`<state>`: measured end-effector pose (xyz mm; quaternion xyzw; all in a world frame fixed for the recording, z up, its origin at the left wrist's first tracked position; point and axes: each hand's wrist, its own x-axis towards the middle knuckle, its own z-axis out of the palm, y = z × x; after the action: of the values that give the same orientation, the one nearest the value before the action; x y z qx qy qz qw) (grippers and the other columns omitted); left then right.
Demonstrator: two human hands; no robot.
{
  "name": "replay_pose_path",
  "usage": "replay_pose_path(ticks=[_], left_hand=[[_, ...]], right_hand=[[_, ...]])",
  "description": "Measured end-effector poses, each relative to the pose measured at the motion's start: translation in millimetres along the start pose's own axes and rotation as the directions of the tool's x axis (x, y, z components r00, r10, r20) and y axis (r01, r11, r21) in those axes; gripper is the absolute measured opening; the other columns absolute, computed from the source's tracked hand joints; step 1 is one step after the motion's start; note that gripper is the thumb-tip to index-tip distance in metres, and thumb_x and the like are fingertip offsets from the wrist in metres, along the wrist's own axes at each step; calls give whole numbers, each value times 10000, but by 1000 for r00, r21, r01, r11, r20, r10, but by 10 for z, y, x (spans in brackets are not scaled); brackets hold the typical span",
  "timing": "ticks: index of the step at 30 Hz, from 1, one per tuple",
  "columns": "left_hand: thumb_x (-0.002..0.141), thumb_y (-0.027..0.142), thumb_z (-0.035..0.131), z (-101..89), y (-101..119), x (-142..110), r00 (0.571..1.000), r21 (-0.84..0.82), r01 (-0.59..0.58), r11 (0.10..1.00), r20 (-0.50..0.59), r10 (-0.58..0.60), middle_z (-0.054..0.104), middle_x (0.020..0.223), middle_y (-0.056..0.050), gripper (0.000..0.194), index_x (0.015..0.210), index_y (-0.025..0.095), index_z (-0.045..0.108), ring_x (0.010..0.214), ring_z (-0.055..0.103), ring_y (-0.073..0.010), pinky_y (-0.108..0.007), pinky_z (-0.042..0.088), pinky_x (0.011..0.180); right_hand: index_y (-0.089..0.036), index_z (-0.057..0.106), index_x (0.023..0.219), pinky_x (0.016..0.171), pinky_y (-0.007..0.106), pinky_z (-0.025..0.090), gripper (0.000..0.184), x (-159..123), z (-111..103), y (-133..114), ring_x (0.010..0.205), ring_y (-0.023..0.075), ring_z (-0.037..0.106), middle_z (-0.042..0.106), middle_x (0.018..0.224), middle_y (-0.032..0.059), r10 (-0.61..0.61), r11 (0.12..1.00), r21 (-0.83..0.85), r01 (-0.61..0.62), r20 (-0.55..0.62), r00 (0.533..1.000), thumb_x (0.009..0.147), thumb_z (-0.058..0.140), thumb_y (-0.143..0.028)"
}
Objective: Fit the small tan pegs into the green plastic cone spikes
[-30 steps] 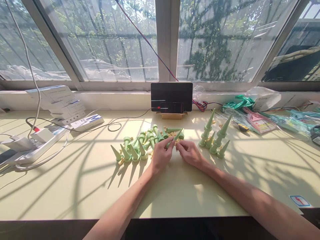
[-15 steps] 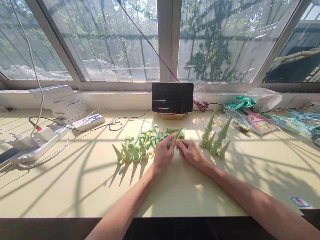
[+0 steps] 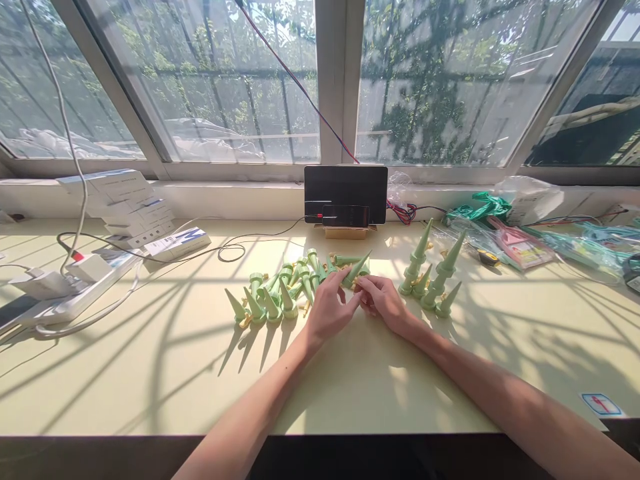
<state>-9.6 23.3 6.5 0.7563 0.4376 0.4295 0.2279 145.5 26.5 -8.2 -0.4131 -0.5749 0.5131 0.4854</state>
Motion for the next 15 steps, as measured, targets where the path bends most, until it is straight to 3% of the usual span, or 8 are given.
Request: replay_pose_path(ticks=[15], left_hand=[[865, 246, 597, 8, 10, -2, 1000, 6, -5, 1000, -1, 5, 618, 891, -37, 279, 1130, 181, 654, 667, 531, -117, -238, 463, 610]], right_hand=[[-167, 617, 664, 465, 258, 320, 470, -13, 4, -35, 440, 102, 391, 461, 471, -36, -21, 995, -94, 28, 82, 996, 942, 500, -526]])
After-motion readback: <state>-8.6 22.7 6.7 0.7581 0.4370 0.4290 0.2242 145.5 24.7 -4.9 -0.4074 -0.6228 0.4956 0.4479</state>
